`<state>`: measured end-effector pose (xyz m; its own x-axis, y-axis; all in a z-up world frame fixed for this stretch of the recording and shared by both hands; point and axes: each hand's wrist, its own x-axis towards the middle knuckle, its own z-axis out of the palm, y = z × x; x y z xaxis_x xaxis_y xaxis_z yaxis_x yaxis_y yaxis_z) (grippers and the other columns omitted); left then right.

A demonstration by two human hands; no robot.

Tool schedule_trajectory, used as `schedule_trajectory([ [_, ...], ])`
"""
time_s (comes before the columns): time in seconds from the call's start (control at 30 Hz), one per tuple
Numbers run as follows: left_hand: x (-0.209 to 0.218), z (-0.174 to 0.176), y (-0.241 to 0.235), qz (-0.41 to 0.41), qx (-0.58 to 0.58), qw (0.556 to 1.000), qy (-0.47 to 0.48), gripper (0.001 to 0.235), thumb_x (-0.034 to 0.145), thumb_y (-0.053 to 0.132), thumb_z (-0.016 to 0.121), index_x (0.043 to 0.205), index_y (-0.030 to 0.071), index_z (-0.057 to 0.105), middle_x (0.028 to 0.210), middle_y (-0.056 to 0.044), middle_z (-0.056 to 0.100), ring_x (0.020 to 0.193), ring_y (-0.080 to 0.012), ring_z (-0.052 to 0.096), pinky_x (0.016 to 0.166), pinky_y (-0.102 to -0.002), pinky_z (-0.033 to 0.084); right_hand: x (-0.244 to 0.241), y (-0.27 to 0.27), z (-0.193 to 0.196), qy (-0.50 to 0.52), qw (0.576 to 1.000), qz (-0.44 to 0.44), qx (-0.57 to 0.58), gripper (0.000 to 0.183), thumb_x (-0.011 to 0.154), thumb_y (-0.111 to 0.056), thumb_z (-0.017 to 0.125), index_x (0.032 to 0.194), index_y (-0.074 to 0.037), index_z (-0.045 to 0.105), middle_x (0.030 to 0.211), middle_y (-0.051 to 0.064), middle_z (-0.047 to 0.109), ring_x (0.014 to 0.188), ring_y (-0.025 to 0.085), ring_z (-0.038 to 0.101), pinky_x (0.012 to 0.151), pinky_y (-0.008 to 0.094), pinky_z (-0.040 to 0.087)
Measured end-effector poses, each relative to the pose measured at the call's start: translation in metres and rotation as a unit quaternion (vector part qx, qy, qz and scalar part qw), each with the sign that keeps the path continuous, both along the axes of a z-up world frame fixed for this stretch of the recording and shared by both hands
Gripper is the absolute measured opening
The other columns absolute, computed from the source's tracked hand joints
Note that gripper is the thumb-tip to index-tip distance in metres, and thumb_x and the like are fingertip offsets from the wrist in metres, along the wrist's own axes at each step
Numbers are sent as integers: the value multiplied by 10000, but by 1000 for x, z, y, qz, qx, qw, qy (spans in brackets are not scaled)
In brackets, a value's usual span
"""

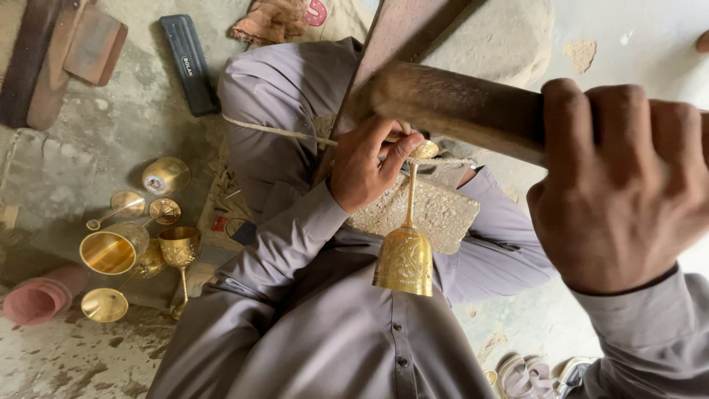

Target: The person sits on the floor and repeatedly strikes a brass bell with a wooden mallet while holding a chisel against its surface. The bell is placed on a block and rotated occasionally to work different areas.

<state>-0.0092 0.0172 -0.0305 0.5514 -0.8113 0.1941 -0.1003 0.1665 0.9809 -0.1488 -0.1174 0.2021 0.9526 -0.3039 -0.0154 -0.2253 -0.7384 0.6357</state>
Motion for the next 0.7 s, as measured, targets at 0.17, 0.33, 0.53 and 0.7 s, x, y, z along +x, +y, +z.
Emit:
schedule_trajectory([
  [0.17, 0, -4, -6, 20, -36, 997, -62, 182, 1068, 173, 655, 1101, 5, 593, 986, -107, 706, 841, -164, 756, 676, -274, 645, -2, 6, 4, 0, 1000, -4, -17, 73, 1016, -157, 680, 1089, -155, 678, 917, 10, 634, 758, 146, 562, 805, 336, 473],
  [0.33, 7, 10, 32, 33, -36, 999, -21, 166, 1098, 122, 613, 1197, 5, 549, 1046, -100, 691, 877, -165, 765, 662, -266, 664, -22, 41, 6, -110, 914, -208, 330, 273, 918, 58, 659, 1181, 1, 708, 905, 119, 724, 555, 206, 595, 483, 355, 453],
  [0.53, 17, 54, 120, -222, 80, 971, -30, 250, 992, 153, 686, 1193, 30, 604, 1036, -116, 687, 747, -148, 753, 566, -243, 612, -56, 129, -9, -217, 785, -240, 529, 527, 587, -213, 900, 1040, -60, 680, 894, 111, 771, 751, 262, 763, 660, 367, 602],
  [0.7, -19, 88, 152, -165, 23, 979, -116, 467, 839, 123, 820, 1246, 35, 608, 1089, -110, 717, 906, -240, 758, 769, -360, 637, -64, 155, -35, -271, 800, -227, 485, 488, 605, -164, 851, 1042, -65, 658, 843, 121, 728, 758, 309, 727, 678, 391, 556],
])
